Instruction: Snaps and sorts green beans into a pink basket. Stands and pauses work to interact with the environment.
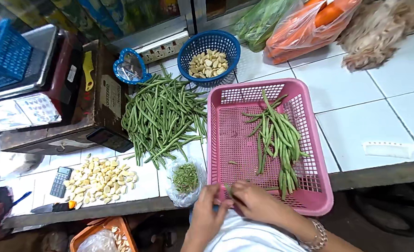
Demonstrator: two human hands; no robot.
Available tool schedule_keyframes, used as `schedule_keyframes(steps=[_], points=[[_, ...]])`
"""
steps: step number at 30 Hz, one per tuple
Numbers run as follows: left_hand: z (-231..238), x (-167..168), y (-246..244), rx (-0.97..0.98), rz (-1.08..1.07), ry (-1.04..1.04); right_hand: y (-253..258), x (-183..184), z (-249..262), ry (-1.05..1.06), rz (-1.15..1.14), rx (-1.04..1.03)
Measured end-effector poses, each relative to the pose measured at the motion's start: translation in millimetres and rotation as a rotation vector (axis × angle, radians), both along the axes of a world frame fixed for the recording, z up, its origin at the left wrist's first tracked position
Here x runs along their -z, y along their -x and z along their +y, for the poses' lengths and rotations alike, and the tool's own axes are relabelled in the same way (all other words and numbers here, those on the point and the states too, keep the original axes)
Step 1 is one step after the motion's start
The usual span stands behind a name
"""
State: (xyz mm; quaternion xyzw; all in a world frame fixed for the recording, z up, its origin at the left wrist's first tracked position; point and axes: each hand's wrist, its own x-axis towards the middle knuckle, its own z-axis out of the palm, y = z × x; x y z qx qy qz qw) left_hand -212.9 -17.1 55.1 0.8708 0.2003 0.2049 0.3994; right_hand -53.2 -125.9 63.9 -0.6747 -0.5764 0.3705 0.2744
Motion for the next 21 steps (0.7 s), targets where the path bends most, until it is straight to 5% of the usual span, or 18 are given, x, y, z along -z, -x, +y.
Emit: schedule_keyframes(steps=[4, 8, 11, 15, 21], points=[[16, -13, -16, 0.251, -0.258, -0.374, 3, -3, -4, -0.199, 0.072, 0.013], [94, -47, -20, -0.154, -0.075, -0.511, -29, 7, -3, 0.132, -0.049, 0.128], [142, -59, -23, -0.438, 0.436, -0.233, -56, 23, 0, 0.580, -0.160, -0.030], [125, -39, -15, -0.195, 0.815, 0.040, -59, 25, 2, 0.793, -0.181, -0.106], [68, -12, -5, -0.101, 0.503, 0.104, -36, 23, 7, 0.977, -0.270, -0.117]])
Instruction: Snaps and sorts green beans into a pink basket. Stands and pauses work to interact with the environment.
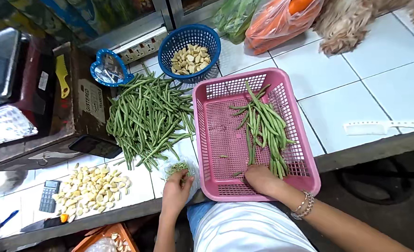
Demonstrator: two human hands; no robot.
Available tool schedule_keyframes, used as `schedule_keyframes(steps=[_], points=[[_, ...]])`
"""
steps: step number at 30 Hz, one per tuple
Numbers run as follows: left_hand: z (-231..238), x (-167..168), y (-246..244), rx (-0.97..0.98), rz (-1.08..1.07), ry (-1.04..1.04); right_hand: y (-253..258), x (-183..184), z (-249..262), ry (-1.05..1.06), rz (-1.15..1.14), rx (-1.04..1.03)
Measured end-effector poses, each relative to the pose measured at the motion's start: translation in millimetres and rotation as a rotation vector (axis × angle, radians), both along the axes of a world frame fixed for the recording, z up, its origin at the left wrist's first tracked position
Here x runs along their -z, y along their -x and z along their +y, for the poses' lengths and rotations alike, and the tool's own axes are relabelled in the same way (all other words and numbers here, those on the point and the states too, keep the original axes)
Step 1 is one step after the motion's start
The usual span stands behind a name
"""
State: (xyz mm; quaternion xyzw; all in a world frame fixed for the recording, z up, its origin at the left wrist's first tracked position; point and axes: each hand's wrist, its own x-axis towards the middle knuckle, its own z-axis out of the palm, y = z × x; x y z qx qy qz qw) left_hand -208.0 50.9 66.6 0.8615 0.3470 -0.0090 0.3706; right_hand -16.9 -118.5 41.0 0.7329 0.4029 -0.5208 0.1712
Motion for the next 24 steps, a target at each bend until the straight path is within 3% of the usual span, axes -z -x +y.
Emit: schedule_keyframes(steps=[4, 7, 11, 17, 21, 24], points=[[-27, -3, -5, 0.035, -0.249, -0.028, -29, 16, -13, -0.189, 0.297, -0.053], [-52, -4, -11, 0.186, -0.269, 0.048, -26, 7, -18, -0.370, 0.491, -0.002], [-71, 7, -18, 0.364, -0.201, 0.036, -1, -10, -16, -0.578, 0.460, 0.164], [-59, 14, -12, 0.298, -0.205, -0.168, 5, -11, -8, -0.750, 0.267, 0.291], [-59, 14, -12, 0.182, -0.309, -0.223, 15, -18, -3, -0.813, 0.292, 0.240], [-52, 11, -13, 0.163, -0.368, -0.200, 25, -13, -6, -1.019, 0.315, 0.280]])
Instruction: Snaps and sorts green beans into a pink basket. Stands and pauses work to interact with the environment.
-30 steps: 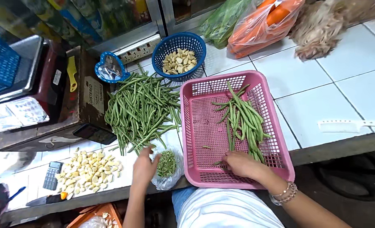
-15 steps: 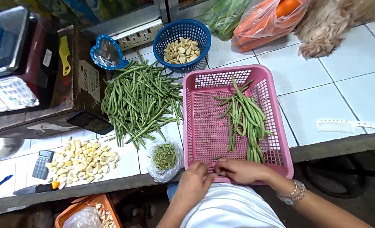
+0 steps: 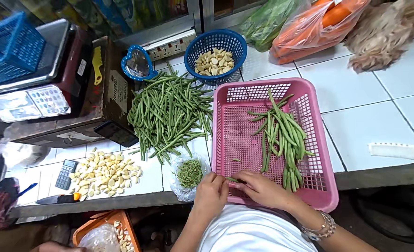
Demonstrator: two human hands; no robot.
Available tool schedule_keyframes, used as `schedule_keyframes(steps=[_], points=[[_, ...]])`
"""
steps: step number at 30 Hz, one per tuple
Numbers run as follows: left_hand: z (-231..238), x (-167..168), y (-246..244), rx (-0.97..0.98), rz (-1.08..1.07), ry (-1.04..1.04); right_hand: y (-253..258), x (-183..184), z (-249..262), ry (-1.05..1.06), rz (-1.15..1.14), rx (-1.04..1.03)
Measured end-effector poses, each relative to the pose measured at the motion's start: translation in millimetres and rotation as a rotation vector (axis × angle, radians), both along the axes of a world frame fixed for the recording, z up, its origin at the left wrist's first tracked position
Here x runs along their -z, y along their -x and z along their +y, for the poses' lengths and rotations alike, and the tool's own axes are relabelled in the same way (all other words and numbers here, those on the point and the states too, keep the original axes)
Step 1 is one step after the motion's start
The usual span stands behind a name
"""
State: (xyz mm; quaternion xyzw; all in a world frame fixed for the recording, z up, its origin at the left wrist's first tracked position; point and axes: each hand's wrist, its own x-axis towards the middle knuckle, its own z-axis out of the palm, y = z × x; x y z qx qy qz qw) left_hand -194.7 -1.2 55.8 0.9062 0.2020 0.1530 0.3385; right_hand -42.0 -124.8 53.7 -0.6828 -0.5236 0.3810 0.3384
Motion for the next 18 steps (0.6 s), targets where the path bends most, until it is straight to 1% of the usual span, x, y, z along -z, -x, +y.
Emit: schedule_keyframes(steps=[2, 4, 6, 8, 11, 13, 15, 18], points=[[2, 0, 0, 0.016, -0.074, 0.043, 8, 4, 0, -0.117, -0.004, 0.084], [4, -6, 1, -0.005, -0.069, 0.147, 14, 8, 0, -0.240, -0.068, 0.170], [6, -14, 2, -0.008, -0.063, 0.232, 16, 11, 2, -0.383, -0.214, 0.231], [5, -14, 2, 0.012, -0.120, 0.259, 17, 10, 4, -0.478, -0.374, 0.234], [2, -14, 1, 0.037, -0.177, 0.296, 19, 4, 7, -0.533, -0.573, 0.208], [0, -14, 0, 0.016, -0.202, 0.290, 21, 3, 9, -0.542, -0.655, 0.210], [-2, -11, -1, 0.000, -0.215, 0.221, 24, 2, 10, -0.536, -0.700, 0.213], [-6, -12, 1, -0.004, -0.169, 0.149, 29, 3, 9, -0.544, -0.720, 0.211]])
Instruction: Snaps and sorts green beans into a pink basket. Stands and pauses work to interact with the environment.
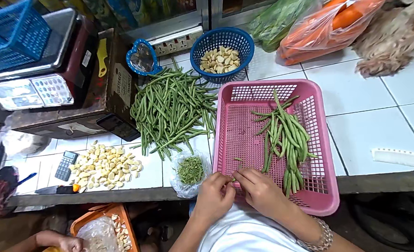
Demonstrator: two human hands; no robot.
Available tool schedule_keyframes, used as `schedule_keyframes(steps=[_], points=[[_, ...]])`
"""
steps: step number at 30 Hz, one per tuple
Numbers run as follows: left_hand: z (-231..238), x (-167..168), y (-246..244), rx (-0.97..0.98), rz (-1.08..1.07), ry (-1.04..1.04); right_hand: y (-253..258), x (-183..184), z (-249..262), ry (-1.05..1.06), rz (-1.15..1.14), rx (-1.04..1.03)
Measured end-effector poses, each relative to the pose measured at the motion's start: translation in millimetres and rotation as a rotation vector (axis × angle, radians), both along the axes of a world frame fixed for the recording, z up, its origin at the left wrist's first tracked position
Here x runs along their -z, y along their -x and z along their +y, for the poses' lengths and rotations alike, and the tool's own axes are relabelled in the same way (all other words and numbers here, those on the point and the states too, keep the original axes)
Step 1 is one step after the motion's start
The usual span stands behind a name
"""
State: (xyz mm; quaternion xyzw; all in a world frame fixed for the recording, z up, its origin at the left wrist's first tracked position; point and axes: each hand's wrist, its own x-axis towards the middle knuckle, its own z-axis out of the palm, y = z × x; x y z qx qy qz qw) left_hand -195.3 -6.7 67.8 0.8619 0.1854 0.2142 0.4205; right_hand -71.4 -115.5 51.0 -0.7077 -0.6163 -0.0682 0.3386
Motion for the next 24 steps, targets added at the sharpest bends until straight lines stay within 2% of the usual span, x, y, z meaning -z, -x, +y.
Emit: schedule_keyframes(steps=[10, 12, 14, 20, 22, 24], points=[[-10, 5, -2, -0.115, -0.013, -0.241, 3, 3, -1, -0.061, 0.075, -0.065], [-10, 6, 1, -0.077, -0.065, -0.237, 2, 4, -4, -0.110, 0.080, -0.101], [-8, 7, 4, -0.014, -0.148, -0.125, -1, 6, -6, -0.162, 0.135, -0.144], [-9, 11, 9, 0.066, -0.284, 0.233, -3, 2, -10, -0.244, 0.451, -0.245], [-5, 16, 14, 0.005, -0.287, 0.206, -5, -6, -10, -0.253, 0.663, -0.226], [6, 24, 21, -0.151, -0.170, 0.035, -15, -17, -10, -0.296, 0.890, -0.156]])
